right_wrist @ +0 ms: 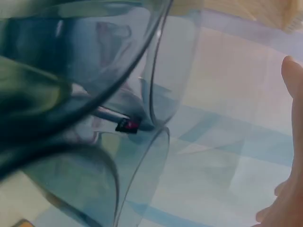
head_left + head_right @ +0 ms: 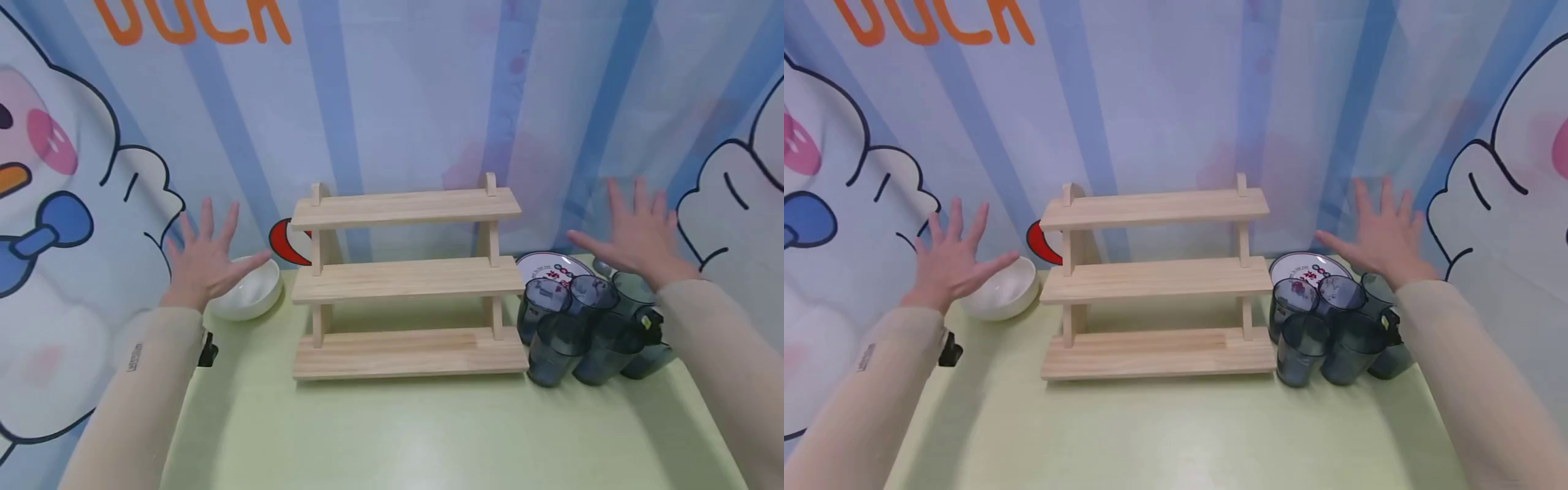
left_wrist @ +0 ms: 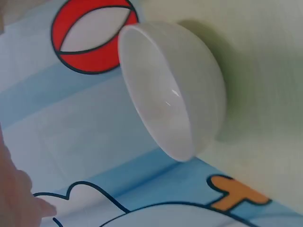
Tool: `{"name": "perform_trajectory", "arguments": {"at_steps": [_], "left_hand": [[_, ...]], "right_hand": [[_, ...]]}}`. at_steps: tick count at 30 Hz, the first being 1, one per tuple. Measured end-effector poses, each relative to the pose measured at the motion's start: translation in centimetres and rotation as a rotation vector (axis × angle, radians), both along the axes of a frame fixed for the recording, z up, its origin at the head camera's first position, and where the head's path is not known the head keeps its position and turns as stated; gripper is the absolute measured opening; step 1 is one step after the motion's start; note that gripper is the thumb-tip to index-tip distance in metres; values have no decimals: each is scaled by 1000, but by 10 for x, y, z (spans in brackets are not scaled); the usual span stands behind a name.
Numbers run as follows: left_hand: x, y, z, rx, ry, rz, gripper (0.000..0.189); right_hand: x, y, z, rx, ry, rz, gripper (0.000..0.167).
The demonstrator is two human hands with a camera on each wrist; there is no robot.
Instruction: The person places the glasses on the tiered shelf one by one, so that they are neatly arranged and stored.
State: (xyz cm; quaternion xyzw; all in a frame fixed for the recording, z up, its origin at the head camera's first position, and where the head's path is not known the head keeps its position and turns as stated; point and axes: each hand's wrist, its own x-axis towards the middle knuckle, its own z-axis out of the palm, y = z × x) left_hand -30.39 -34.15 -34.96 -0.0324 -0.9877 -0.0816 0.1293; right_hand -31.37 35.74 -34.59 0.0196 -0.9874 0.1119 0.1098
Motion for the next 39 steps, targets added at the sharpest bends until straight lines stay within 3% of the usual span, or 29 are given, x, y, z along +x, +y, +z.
{"name": "perform_trajectory", "arguments": {"at_steps": [7,13,20,24,33,39], "left_hand": [[14,15,-7,168,-30,-58,104],[30,32,-15,299,-59,-135,99],[32,49,-34,459,-70,-238,90],[32,56,-43,545,-102,-276,83],[34,69,-60,772,-237,-256,77],[30,73,-72,867,-264,-243,76]], "right_hand": [[26,16,6,-44,29,49,109],[53,26,-2,-94,55,16,107],[81,37,-18,-139,89,61,101],[89,36,-25,-166,95,57,99],[115,46,-60,-243,123,59,90],[138,49,-88,-416,80,39,87]]}}
